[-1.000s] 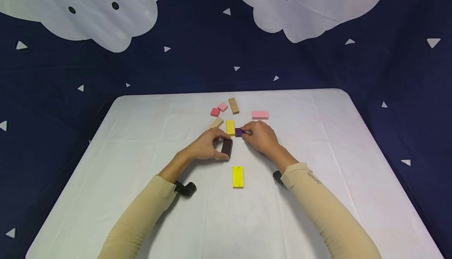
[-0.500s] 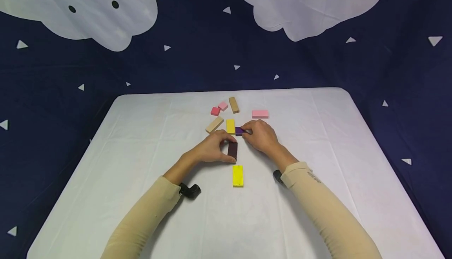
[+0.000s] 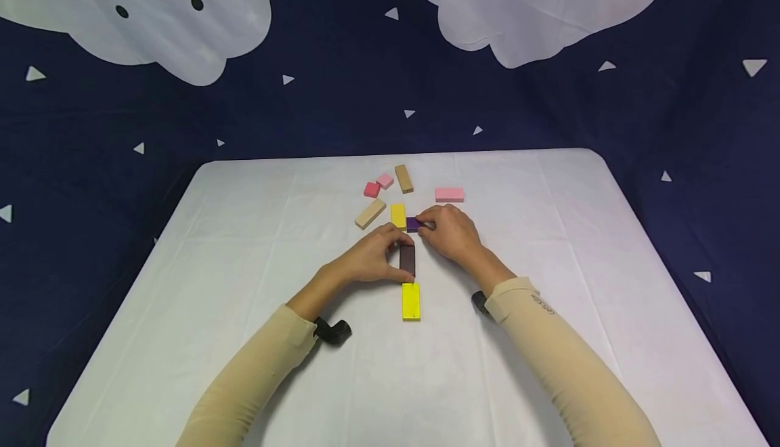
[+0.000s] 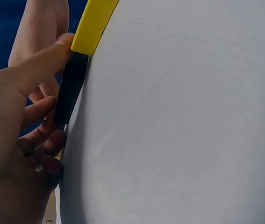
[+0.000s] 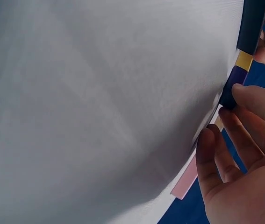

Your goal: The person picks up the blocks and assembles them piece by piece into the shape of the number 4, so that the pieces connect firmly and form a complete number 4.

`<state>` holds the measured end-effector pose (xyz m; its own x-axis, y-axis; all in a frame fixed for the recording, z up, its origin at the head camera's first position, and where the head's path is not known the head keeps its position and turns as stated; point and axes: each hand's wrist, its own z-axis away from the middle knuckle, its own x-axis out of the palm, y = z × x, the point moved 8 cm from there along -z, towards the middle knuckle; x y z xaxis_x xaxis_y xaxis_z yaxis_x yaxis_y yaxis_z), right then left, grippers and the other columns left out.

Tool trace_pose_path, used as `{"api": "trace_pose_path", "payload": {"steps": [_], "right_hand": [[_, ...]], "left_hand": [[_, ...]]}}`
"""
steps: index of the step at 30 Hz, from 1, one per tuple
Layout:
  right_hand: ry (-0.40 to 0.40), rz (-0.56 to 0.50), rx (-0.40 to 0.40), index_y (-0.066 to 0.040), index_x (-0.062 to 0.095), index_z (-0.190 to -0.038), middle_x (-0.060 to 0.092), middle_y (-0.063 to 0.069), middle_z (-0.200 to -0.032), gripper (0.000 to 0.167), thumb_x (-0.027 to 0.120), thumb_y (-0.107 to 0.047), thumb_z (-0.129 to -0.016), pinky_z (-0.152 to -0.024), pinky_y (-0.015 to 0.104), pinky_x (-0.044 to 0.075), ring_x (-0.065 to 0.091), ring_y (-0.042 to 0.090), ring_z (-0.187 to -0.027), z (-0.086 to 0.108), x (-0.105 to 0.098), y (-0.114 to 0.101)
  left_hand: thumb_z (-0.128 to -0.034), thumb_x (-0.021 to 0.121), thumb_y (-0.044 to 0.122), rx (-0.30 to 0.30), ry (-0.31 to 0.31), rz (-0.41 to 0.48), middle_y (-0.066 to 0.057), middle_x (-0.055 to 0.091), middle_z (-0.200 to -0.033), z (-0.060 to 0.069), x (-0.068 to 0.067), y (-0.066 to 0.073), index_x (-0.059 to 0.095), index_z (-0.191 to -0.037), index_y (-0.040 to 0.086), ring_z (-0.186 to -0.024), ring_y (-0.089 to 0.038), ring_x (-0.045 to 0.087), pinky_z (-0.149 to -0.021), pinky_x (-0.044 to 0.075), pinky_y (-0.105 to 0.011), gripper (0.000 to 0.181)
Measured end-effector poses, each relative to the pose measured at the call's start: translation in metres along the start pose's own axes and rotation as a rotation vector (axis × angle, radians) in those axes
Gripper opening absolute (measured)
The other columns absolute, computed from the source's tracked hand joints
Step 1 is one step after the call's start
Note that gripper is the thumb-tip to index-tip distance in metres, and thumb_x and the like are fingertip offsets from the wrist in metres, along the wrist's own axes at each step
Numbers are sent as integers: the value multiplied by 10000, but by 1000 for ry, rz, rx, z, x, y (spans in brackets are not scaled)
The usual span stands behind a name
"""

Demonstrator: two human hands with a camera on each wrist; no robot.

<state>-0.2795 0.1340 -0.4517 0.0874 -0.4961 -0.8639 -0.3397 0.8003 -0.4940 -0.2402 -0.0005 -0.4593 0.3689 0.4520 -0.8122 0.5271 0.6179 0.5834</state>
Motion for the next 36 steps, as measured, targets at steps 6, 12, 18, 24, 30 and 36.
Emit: {"api": "trace_pose_path", "payload": {"steps": [6,12,18,24,30,36], "right_hand": [[-7,1,7,-130,715,-1164,657,41,-1192,300,712,-230,-881,-952,498,398,554,289,-1127,0,0,0],[-5,-17,27,-140,716,-1163,656,42,-1199,299,717,-224,-876,-946,511,395,551,300,-1130,1,-2,1],[-6,-25,21,-124,714,-1164,659,52,-1192,300,708,-222,-880,-958,511,390,555,305,-1135,1,-3,0],[-11,-16,18,-124,707,-1175,655,51,-1203,306,704,-223,-885,-966,503,387,553,302,-1141,0,-1,-1],[-7,-10,20,-121,708,-1175,652,54,-1207,308,705,-228,-886,-971,500,384,549,303,-1148,0,-1,0],[-9,-2,24,-123,706,-1177,649,51,-1213,310,703,-232,-887,-969,497,389,548,299,-1149,1,-1,0]], "left_hand": [[-745,733,598,-4,2,36,43,529,-1171,2,-3,-1,580,-1303,166,-969,-89,495,-836,425,-251,722],[-782,687,608,-3,26,-70,55,469,-1377,11,-8,6,543,-1357,194,-1175,-107,468,-973,399,-316,723],[-847,566,643,64,20,-309,71,416,-1470,28,-9,21,532,-1393,220,-1284,-152,420,-1014,380,-369,692],[-845,451,731,41,28,-481,50,435,-1463,42,-7,27,477,-1436,196,-1277,-195,444,-946,430,-418,798],[-794,409,812,-13,-13,-512,22,380,-1502,44,2,26,394,-1483,172,-1321,-211,397,-948,417,-450,941],[-791,406,818,-26,-64,-525,25,329,-1531,44,8,28,356,-1501,165,-1343,-212,371,-974,390,-470,966]]}}
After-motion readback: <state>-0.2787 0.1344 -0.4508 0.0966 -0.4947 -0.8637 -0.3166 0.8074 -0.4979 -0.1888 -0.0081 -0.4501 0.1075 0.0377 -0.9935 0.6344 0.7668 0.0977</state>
